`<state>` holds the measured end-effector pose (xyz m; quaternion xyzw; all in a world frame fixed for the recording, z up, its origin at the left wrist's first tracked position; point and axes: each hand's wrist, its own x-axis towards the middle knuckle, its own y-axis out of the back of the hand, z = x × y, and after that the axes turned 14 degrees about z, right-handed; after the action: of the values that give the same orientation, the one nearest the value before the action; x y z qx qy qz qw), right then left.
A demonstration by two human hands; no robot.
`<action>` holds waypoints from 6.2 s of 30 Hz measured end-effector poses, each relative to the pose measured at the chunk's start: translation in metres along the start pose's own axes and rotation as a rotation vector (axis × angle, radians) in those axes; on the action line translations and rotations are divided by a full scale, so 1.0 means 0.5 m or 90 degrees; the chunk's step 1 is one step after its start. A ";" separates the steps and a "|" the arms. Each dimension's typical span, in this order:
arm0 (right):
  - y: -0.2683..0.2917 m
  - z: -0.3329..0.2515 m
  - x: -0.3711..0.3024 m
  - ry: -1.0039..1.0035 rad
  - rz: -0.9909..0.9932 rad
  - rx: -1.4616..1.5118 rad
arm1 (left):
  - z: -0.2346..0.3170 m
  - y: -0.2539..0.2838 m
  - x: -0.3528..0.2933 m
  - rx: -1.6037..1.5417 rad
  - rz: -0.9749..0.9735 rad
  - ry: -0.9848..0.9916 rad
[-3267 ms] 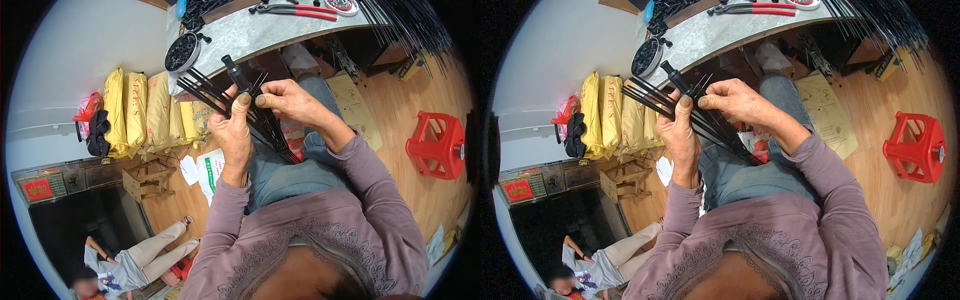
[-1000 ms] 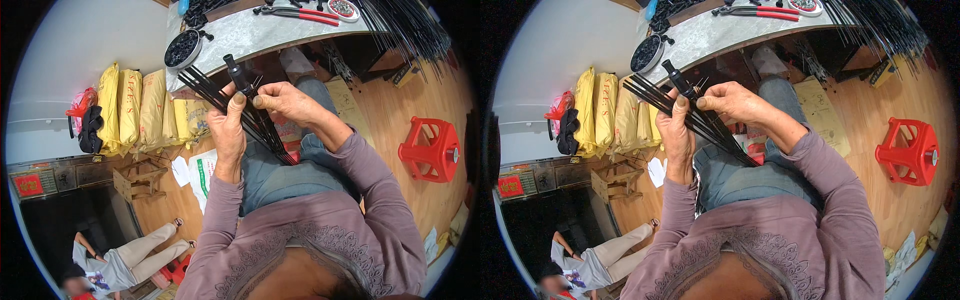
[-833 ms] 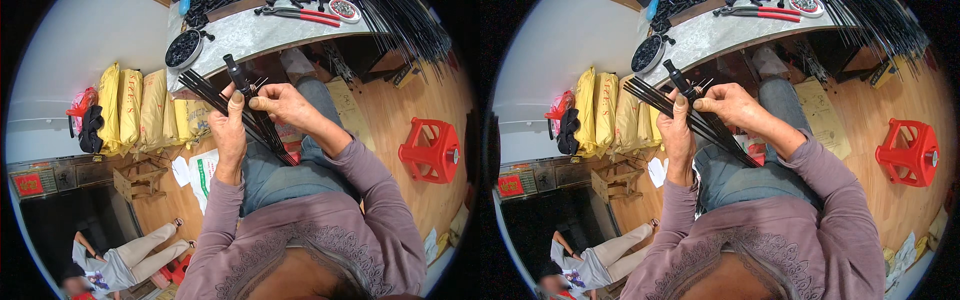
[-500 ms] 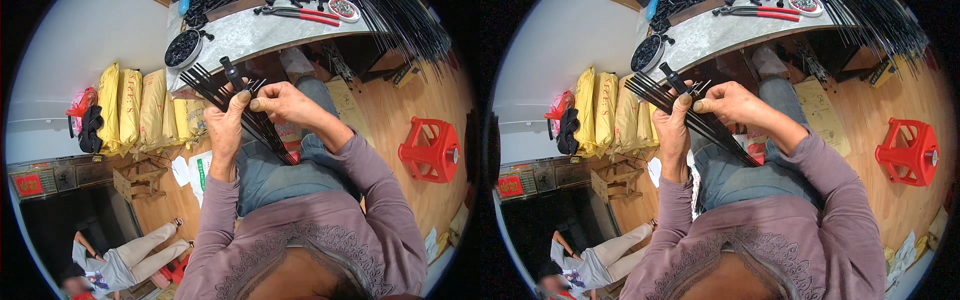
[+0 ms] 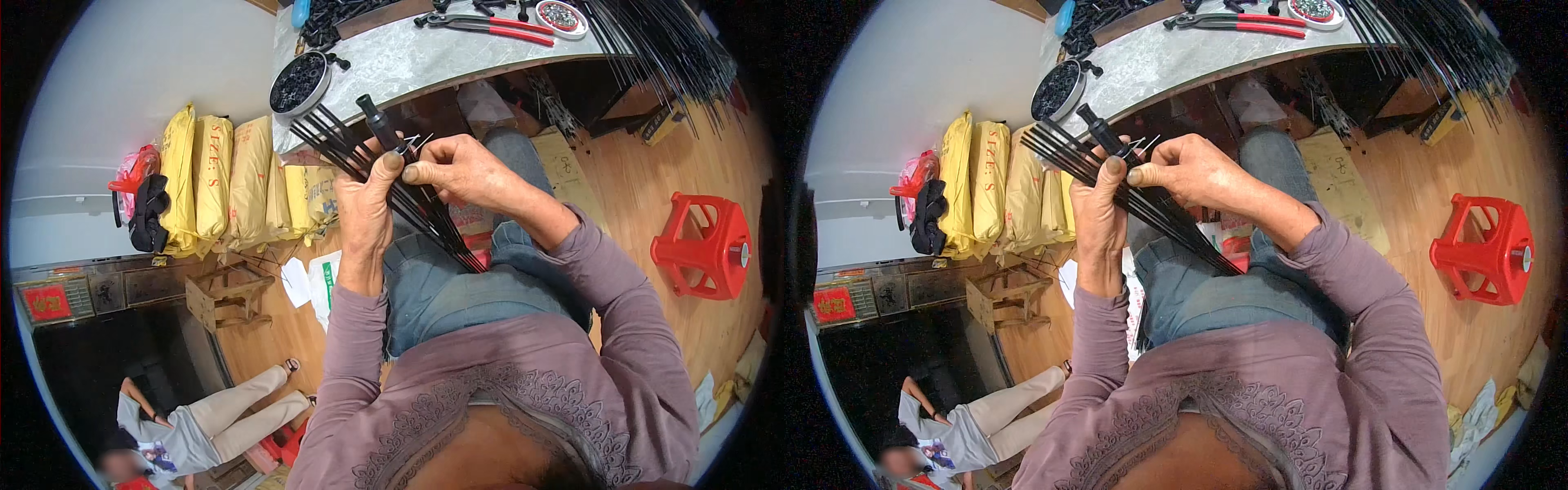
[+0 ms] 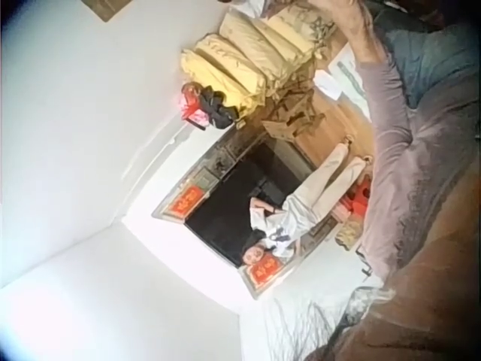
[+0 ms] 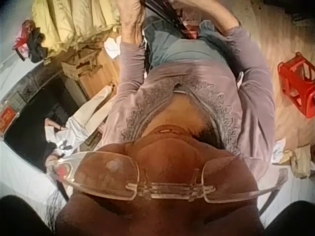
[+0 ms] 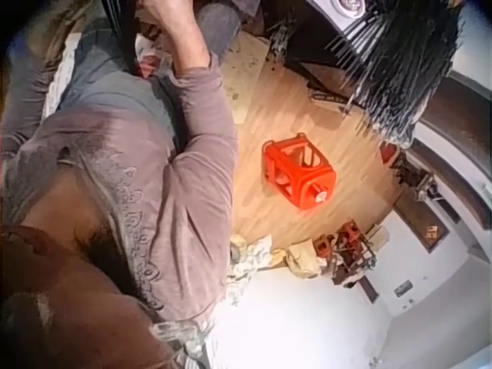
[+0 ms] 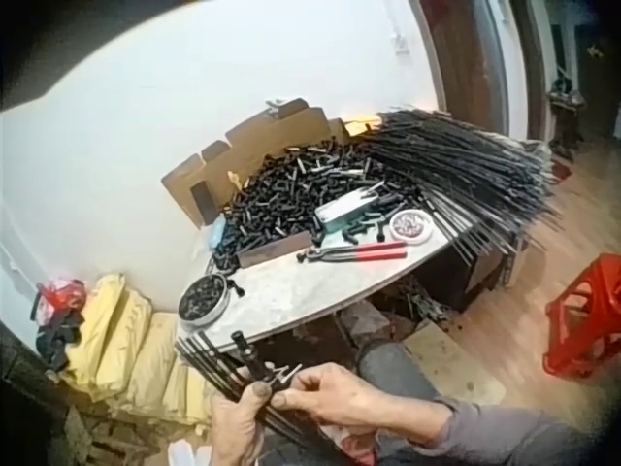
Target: Assembling black flexible rods into plastic brackets at a workbench.
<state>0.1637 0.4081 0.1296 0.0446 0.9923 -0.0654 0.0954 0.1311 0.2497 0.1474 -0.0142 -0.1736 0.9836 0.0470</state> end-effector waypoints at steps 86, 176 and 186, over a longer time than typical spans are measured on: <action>-0.099 0.069 0.112 0.103 -0.003 -0.074 | -0.033 0.047 0.045 0.044 0.266 -0.119; -0.018 0.012 0.057 0.026 -0.075 0.027 | -0.029 0.006 0.002 -0.067 0.138 -0.093; -0.024 0.000 0.053 0.048 -0.038 0.039 | -0.034 0.006 0.006 -0.050 0.164 -0.086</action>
<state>0.1365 0.3982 0.1257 0.0200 0.9936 -0.0971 0.0543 0.1285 0.2531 0.1305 0.0282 -0.2114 0.9727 -0.0917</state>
